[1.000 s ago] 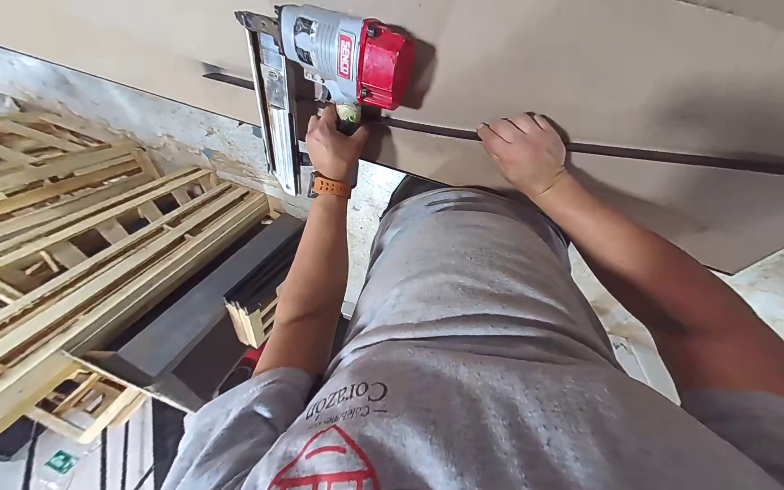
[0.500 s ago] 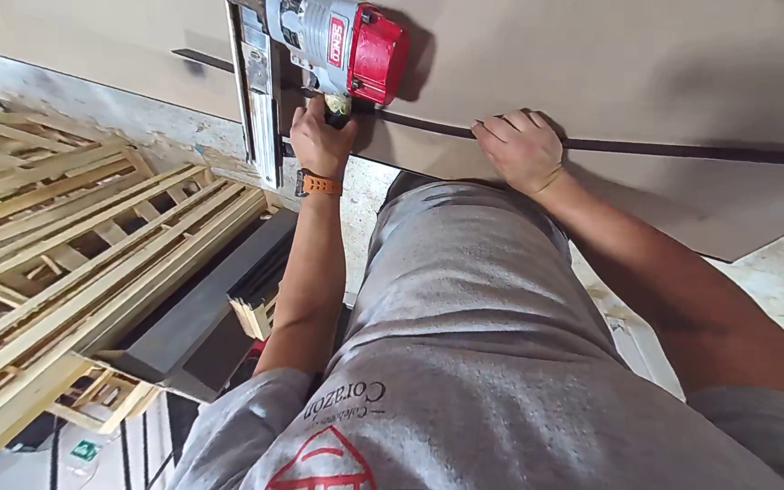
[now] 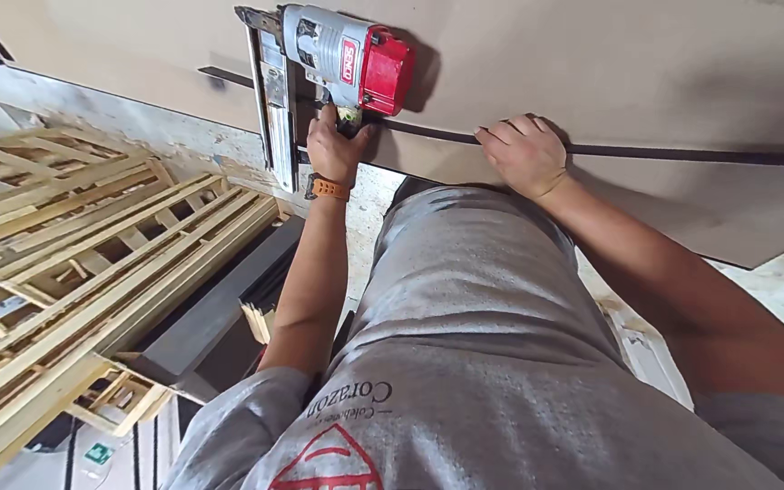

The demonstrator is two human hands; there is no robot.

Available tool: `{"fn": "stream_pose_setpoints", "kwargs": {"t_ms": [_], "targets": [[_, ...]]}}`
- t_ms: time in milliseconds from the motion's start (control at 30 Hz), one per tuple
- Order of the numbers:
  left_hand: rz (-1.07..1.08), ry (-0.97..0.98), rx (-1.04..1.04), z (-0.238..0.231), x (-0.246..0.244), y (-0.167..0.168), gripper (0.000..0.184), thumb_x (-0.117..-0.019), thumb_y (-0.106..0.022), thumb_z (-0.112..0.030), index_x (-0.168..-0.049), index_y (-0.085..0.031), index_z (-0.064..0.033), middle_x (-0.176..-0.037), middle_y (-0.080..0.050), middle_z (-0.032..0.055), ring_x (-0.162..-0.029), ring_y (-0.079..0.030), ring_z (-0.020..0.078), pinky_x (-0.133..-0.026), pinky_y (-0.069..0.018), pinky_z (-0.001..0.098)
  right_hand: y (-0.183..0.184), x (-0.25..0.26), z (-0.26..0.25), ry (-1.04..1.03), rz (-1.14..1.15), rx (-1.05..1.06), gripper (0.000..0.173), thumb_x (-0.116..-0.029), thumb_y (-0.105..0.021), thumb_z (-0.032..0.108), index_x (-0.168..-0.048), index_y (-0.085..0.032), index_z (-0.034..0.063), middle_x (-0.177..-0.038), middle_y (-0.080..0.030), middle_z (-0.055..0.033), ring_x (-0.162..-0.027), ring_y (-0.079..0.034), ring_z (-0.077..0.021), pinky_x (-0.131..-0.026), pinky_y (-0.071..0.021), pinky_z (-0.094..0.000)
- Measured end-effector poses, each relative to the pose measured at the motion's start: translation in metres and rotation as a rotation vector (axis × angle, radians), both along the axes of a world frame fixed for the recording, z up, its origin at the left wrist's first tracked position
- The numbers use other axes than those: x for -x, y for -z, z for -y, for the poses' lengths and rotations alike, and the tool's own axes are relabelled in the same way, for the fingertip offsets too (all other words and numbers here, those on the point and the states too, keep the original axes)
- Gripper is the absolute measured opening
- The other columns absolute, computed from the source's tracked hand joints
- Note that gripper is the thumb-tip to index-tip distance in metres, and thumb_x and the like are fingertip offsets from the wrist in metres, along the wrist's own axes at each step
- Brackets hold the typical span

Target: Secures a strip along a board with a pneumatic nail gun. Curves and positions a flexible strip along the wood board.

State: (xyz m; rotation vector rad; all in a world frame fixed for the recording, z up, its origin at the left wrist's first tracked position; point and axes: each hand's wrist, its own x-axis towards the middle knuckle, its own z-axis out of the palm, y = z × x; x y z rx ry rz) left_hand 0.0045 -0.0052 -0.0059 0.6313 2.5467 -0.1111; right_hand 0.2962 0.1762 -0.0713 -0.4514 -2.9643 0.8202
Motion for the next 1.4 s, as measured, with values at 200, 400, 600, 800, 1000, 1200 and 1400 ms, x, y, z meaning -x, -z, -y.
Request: {"fn": "stream_pose_setpoints", "kwargs": {"t_ms": [200,400,600,800,1000,1200,1400], "targets": [[-0.03,0.023,-0.044,0.005,-0.002,-0.004,0.083,-0.0776,-0.08,-0.065,-0.136,-0.063,-0.0082,-0.122,-0.07,0.0176,-0.115,-0.066,0.0367,-0.099,-0.0521,0.0561,-0.001,0.0,-0.001,-0.009,0.038,0.012,0.03,-0.1083,-0.046,0.022,-0.129,-0.066,0.014,-0.11,-0.069,-0.0115,-0.104,-0.066,-0.0349,-0.082,-0.0525,-0.0509],[-0.015,0.027,-0.086,0.016,0.0,-0.011,0.082,-0.0807,-0.079,-0.063,-0.142,-0.061,-0.0112,-0.127,-0.07,0.0136,-0.12,-0.065,0.0335,-0.103,-0.0515,0.0533,-0.001,-0.002,-0.001,-0.026,0.031,0.012,0.029,-0.1073,-0.047,0.017,-0.128,-0.066,0.0111,-0.11,-0.069,-0.0129,-0.103,-0.066,-0.0356,-0.082,-0.0531,-0.0513],[0.205,-0.058,-0.168,0.02,0.019,0.005,0.067,-0.0818,-0.08,-0.059,-0.127,-0.069,-0.0103,-0.112,-0.074,0.0143,-0.106,-0.072,0.027,-0.097,-0.0554,0.0554,0.001,-0.006,0.0,-0.026,0.014,0.046,0.032,-0.11,-0.047,0.029,-0.127,-0.066,0.0096,-0.112,-0.07,-0.0132,-0.106,-0.066,-0.0358,-0.085,-0.0535,-0.0517],[0.183,-0.076,-0.148,0.015,0.018,0.004,0.056,-0.0808,-0.08,-0.057,-0.115,-0.073,-0.0121,-0.102,-0.075,0.0106,-0.097,-0.072,0.0244,-0.09,-0.056,0.0555,0.003,-0.005,0.005,-0.025,-0.023,0.035,0.023,-0.1076,-0.049,0.018,-0.117,-0.068,0.009,-0.109,-0.071,-0.0111,-0.102,-0.067,-0.0338,-0.082,-0.0537,-0.0495],[0.182,-0.07,-0.159,0.017,0.018,0.004,0.056,-0.0801,-0.08,-0.057,-0.113,-0.072,-0.0118,-0.101,-0.075,0.0101,-0.095,-0.073,0.0232,-0.089,-0.0566,0.0543,0.003,-0.007,0.006,-0.02,-0.021,0.037,0.025,-0.1083,-0.048,0.02,-0.118,-0.068,0.0096,-0.109,-0.071,-0.0107,-0.103,-0.067,-0.0338,-0.081,-0.0539,-0.0489],[0.211,-0.085,-0.182,0.018,0.019,0.005,0.059,-0.0796,-0.082,-0.057,-0.116,-0.071,-0.0108,-0.102,-0.075,0.0107,-0.096,-0.072,0.023,-0.09,-0.0568,0.0534,0.004,-0.008,0.005,-0.016,-0.015,0.043,0.025,-0.1082,-0.048,0.02,-0.119,-0.068,0.0101,-0.111,-0.071,-0.0104,-0.104,-0.067,-0.0335,-0.081,-0.0537,-0.049],[0.217,-0.081,-0.201,0.019,0.019,0.006,0.058,-0.0786,-0.082,-0.057,-0.113,-0.071,-0.0108,-0.1,-0.074,0.01,-0.094,-0.072,0.0216,-0.089,-0.057,0.0522,0.004,-0.01,0.005,-0.014,-0.036,0.035,0.024,-0.1075,-0.049,0.019,-0.117,-0.069,0.01,-0.11,-0.072,-0.0099,-0.103,-0.068,-0.0329,-0.081,-0.0542,-0.0482]]}}
